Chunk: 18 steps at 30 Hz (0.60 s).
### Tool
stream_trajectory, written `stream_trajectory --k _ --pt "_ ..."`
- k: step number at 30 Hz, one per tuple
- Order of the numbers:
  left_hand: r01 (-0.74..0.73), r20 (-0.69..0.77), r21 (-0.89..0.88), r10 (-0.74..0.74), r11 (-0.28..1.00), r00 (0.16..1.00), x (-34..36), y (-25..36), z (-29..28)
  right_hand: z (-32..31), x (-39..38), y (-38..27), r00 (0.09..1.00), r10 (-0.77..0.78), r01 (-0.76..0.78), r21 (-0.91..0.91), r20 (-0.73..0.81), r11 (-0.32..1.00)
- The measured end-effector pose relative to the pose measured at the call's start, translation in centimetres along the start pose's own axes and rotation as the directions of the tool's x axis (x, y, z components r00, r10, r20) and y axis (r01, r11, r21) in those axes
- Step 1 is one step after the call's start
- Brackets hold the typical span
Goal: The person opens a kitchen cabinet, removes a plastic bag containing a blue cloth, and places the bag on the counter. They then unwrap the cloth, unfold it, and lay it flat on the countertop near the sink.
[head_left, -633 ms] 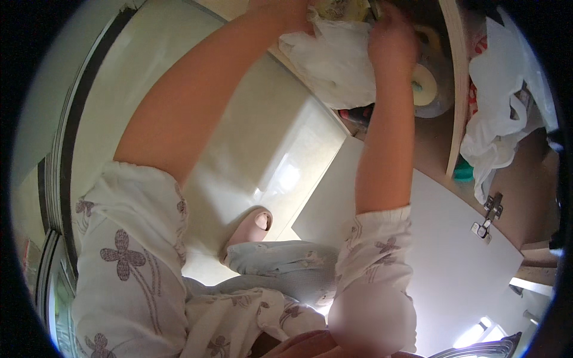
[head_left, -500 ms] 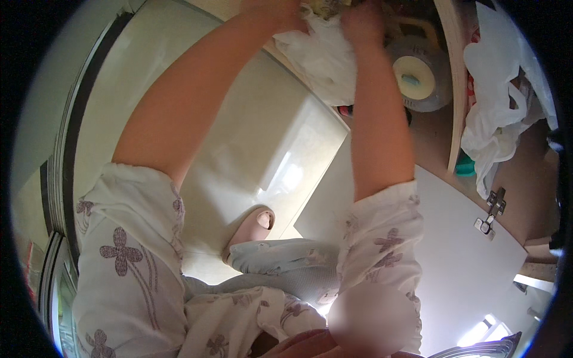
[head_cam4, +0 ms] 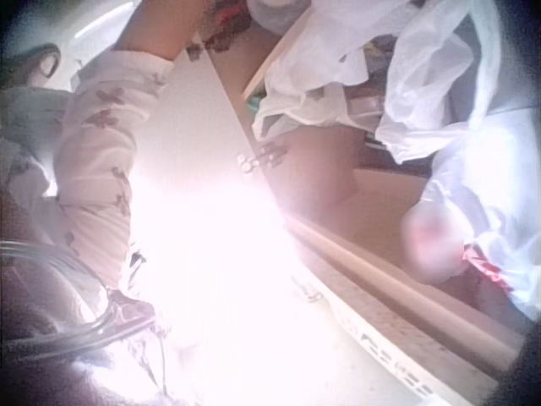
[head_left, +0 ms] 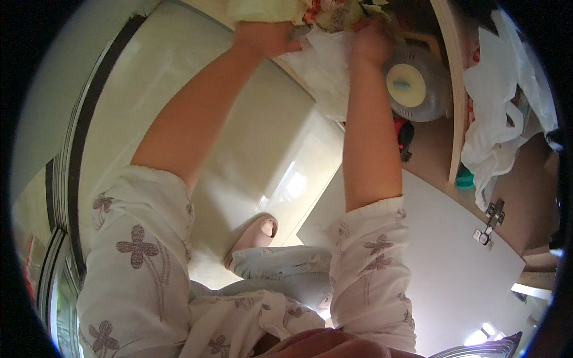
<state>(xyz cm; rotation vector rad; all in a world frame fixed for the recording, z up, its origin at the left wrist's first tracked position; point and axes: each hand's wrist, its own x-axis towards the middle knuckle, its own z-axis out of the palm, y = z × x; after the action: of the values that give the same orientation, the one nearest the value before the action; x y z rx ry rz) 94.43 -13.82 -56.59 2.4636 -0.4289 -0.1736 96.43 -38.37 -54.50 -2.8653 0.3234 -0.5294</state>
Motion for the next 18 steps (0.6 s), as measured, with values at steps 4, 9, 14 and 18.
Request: stream_trajectory --k 4,9,14,18 --pt "-0.022 0.023 0.085 0.021 0.996 1.0 -0.1 -0.6 1.3 1.0 3.6 1.7 0.974 -0.209 0.228 -0.36 0.092 0.905" --pt "-0.076 -0.152 0.082 0.088 0.994 0.984 -0.2 -0.8 2.1 0.5 8.0 0.9 0.92 -0.284 0.368 -0.844 0.27 0.39" --pt "-0.06 -0.096 0.032 0.063 0.998 0.993 0.2 -0.6 2.4 -2.6 5.4 -5.5 0.987 -0.034 0.161 -0.934 0.158 0.319" --pt "-0.073 -0.073 0.059 0.077 0.996 0.994 0.5 -0.3 2.8 -2.2 5.8 -9.1 0.939 -0.253 0.227 -0.136 -0.232 0.964"
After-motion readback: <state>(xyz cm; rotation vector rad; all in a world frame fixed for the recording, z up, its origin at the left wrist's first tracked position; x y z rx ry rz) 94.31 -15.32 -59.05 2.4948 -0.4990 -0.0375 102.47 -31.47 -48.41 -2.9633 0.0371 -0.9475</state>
